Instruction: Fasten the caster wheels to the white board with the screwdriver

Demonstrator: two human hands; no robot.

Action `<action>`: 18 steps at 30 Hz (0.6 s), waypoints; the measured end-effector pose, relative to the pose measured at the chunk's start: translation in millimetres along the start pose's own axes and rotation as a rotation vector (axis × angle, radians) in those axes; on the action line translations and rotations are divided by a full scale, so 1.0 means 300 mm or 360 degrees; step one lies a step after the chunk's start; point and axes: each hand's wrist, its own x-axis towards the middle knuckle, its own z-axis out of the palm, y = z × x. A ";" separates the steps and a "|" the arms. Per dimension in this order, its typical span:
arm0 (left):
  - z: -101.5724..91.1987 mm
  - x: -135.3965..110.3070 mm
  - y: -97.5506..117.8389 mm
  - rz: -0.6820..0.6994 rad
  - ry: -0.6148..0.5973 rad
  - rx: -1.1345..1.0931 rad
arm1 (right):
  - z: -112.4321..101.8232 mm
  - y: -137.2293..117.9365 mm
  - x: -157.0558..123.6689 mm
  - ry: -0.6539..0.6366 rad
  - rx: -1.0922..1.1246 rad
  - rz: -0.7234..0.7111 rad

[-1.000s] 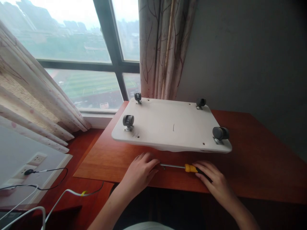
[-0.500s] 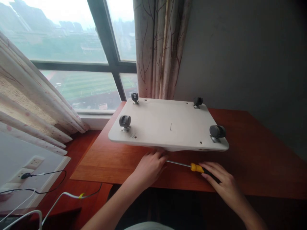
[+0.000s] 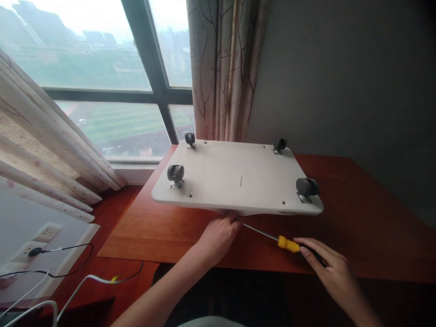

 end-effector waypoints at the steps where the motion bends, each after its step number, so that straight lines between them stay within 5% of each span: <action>1: 0.007 -0.003 -0.007 0.0002 0.0053 -0.0067 | -0.008 -0.005 0.001 0.0011 0.0011 0.0013; 11: 0.040 -0.055 -0.053 0.0091 0.0503 -0.0339 | -0.070 -0.080 0.033 -0.0012 0.0034 0.0010; 18: 0.021 -0.068 -0.051 0.0241 0.0505 -0.0063 | -0.068 -0.108 0.046 0.0001 0.0014 -0.0108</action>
